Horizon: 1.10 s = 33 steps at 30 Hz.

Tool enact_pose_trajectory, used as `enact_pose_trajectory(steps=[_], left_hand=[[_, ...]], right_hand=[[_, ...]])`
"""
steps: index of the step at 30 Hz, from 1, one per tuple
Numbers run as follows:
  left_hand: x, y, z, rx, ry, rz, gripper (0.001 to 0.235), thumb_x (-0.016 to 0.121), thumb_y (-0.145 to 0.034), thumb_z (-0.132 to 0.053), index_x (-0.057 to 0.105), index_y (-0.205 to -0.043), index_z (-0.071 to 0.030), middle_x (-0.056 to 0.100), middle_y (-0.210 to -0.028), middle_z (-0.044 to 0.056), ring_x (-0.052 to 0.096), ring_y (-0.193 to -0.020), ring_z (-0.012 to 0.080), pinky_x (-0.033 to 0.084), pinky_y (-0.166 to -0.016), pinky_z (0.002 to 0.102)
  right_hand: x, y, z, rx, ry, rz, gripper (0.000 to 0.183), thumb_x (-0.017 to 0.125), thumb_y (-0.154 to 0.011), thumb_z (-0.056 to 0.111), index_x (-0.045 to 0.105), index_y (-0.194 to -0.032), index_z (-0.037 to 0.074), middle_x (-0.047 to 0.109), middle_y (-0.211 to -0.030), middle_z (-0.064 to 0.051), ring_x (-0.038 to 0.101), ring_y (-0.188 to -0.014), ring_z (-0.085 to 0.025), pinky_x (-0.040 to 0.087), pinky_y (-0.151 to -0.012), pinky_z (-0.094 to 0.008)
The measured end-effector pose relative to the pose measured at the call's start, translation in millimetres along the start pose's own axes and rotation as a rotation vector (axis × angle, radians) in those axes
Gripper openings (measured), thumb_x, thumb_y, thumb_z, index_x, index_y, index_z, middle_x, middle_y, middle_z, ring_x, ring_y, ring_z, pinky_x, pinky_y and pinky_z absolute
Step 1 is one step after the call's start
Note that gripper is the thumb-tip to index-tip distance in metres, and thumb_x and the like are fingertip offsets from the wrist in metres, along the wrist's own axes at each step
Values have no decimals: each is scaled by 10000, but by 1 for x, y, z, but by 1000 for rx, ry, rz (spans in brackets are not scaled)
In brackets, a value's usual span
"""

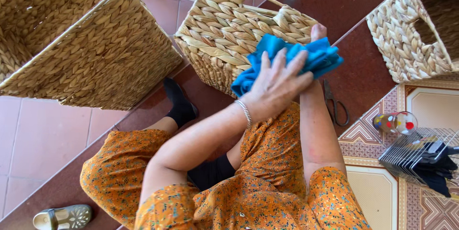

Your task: The person sits on the floor and wipes a woven basket with a blue cloth. They rotate the basket to clean the exterior sides and the interior, handling it one at a time.

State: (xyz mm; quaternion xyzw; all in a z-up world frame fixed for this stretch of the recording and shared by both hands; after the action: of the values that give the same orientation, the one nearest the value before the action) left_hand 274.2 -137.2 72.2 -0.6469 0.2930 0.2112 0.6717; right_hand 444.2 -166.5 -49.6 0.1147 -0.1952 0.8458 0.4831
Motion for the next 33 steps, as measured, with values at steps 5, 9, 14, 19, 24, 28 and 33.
enact_pose_trajectory(steps=[5, 9, 14, 19, 24, 28, 33], left_hand=[[-5, 13, 124, -221, 9, 476, 332, 797, -682, -94, 697, -995, -142, 618, -1043, 141, 627, -940, 351, 525, -781, 490], [-74, 37, 231, -451, -316, 336, 246, 806, -878, -135, 781, -1121, -164, 653, -1173, 146, 599, -1007, 395, 497, -763, 520], [-66, 42, 186, -395, -342, 340, 147, 789, -917, -162, 729, -1026, -85, 627, -1204, 153, 567, -1020, 390, 464, -787, 509], [-11, 8, 50, -148, -161, 570, 191, 770, -787, -109, 702, -965, -121, 597, -1072, 123, 567, -1005, 350, 460, -764, 487], [-16, -11, 50, -89, 113, 453, 275, 776, -875, -100, 739, -1146, -123, 611, -1158, 132, 583, -1046, 349, 486, -864, 482], [-55, 16, 154, -225, -182, 424, 188, 815, -950, -177, 725, -1104, -118, 620, -1107, 128, 603, -1103, 354, 499, -922, 470], [-76, 32, 194, -291, -324, 365, 186, 768, -926, -122, 698, -1098, -104, 613, -1148, 133, 599, -1087, 330, 492, -922, 459]], right_hand=[[-21, -13, -8, -75, 160, -92, 349, 471, -1099, 369, 594, -1154, 47, 612, -1105, -86, 586, -1053, -202, 497, -977, -387], [-31, -16, -22, -169, 379, -76, 371, 455, -1100, 378, 608, -1152, 44, 610, -1107, -90, 587, -1074, -214, 476, -983, -379], [-52, -19, -38, -83, 237, -205, 407, 460, -1078, 372, 601, -1181, 5, 613, -1098, -99, 602, -1043, -226, 505, -965, -397], [-36, -9, -34, -219, 529, -173, 416, 414, -1112, 382, 589, -1236, 25, 595, -1208, -124, 576, -1137, -259, 463, -1012, -384], [-32, -3, -13, -92, 391, -190, 400, 476, -1077, 421, 593, -1219, 66, 618, -1101, -61, 591, -1069, -179, 489, -974, -330], [-33, 2, -4, -62, 383, -88, 396, 486, -1086, 451, 610, -1186, 88, 606, -1031, -36, 568, -1042, -173, 489, -974, -344], [-18, -10, -12, -45, 355, -73, 399, 508, -1067, 460, 628, -1165, 91, 616, -1024, -40, 594, -1023, -166, 520, -953, -347]])
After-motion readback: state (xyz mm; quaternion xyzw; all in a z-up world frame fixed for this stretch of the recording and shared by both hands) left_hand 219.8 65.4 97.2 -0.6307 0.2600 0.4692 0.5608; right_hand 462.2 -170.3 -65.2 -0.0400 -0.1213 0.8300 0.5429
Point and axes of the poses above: each hand's wrist, its own y-axis away from the middle knuckle, its own x-axis out of the palm, z = x × y, the point moved 5 cm from there along -y, towards the middle knuckle
